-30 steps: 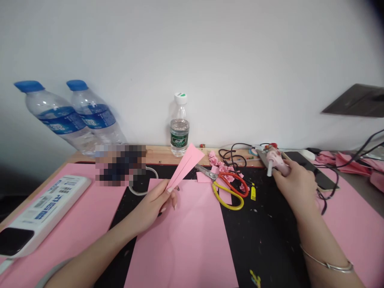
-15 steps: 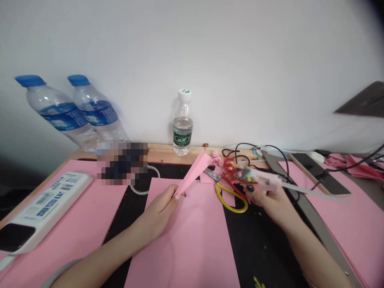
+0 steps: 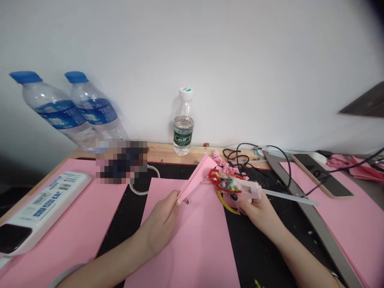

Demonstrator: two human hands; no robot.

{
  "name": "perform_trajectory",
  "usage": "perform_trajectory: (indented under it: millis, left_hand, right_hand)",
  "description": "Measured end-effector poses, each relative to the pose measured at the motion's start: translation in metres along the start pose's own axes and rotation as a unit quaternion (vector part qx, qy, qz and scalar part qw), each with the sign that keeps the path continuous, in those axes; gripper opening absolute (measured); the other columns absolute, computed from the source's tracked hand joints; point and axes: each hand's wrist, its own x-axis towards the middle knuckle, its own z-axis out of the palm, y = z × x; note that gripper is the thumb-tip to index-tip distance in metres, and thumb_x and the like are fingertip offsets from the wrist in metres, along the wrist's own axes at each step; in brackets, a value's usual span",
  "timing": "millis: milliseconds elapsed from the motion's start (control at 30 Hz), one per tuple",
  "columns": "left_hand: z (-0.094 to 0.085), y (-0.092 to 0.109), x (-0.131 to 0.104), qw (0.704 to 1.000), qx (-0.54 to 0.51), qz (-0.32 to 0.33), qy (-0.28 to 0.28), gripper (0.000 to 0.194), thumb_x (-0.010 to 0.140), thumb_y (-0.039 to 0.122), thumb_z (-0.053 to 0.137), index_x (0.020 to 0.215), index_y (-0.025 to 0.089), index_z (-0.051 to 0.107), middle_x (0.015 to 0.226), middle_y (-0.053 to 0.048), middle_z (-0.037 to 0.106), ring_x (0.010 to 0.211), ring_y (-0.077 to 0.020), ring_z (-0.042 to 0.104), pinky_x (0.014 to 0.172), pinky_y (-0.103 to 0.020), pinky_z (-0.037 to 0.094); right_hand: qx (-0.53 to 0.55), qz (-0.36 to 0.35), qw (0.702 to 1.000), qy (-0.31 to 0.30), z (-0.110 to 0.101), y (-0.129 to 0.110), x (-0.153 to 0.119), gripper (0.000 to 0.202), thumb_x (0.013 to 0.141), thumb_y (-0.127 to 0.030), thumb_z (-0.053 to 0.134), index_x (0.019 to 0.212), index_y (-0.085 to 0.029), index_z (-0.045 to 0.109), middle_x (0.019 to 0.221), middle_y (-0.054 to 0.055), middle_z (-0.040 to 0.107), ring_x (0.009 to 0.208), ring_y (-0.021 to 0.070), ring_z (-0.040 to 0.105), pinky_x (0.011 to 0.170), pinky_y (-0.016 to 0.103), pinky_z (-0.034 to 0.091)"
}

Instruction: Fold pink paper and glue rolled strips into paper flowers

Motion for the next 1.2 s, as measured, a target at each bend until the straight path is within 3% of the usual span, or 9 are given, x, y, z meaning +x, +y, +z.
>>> perform_trajectory:
  millis: [100,267,400,733,900,1200]
  left_hand:
    - [0.001,-0.001,0.0,1.0,-0.013,0.002,0.0,0.024,0.096,0.036,0.026,0.087,0.022,0.044,0.071,0.002,0.048,0.065,-0.0164,0.046,0.06,-0.028,0.035]
    - [0.001,-0.001,-0.001,1.0,-0.021,-0.003,0.01,0.025,0.096,0.037,0.027,0.083,0.022,0.042,0.066,0.004,0.045,0.059,-0.0148,0.042,0.056,-0.027,0.033]
    - [0.001,0.001,-0.001,1.0,-0.021,0.015,0.01,0.026,0.097,0.036,0.027,0.083,0.021,0.043,0.069,0.004,0.047,0.062,-0.0148,0.044,0.059,-0.027,0.034]
    - [0.003,-0.005,-0.002,0.999,-0.023,0.024,0.012,0.026,0.098,0.037,0.027,0.082,0.022,0.042,0.067,0.004,0.047,0.062,-0.0146,0.044,0.058,-0.027,0.033]
    - [0.003,-0.006,-0.001,0.999,-0.011,0.033,0.013,0.024,0.098,0.034,0.026,0.085,0.022,0.043,0.065,0.005,0.046,0.059,-0.0146,0.043,0.056,-0.026,0.032]
    - [0.002,-0.002,-0.002,0.998,0.011,0.053,0.019,0.025,0.098,0.034,0.025,0.088,0.021,0.045,0.066,0.004,0.048,0.058,-0.0151,0.044,0.057,-0.027,0.032]
  right_hand:
    - [-0.003,0.012,1.0,0.0,0.001,0.001,0.0,0.017,0.078,-0.028,0.058,0.085,-0.015,0.067,0.06,0.0,0.061,0.047,0.0129,0.05,0.044,0.024,0.044]
    - [0.0,0.018,1.0,0.015,0.002,-0.001,0.001,0.023,0.077,-0.028,0.059,0.095,-0.015,0.066,0.07,0.002,0.066,0.052,0.0141,0.054,0.046,0.024,0.045]
    - [0.008,0.032,0.999,0.005,0.002,-0.002,0.0,0.02,0.078,-0.028,0.058,0.091,-0.015,0.066,0.069,0.002,0.067,0.054,0.015,0.058,0.048,0.024,0.048]
    - [-0.066,-0.043,0.997,0.022,0.0,-0.004,-0.001,0.024,0.08,-0.025,0.056,0.098,-0.016,0.069,0.091,0.007,0.074,0.079,0.0237,0.069,0.069,0.03,0.055]
    - [-0.137,-0.065,0.988,0.023,-0.001,-0.007,-0.003,0.018,0.081,-0.024,0.054,0.085,-0.015,0.069,0.082,0.008,0.074,0.072,0.0243,0.069,0.056,0.027,0.053]
    - [-0.161,-0.088,0.982,0.042,-0.001,-0.005,-0.01,0.006,0.08,-0.02,0.057,0.075,-0.019,0.062,0.07,0.002,0.068,0.053,0.015,0.06,0.05,0.023,0.046]
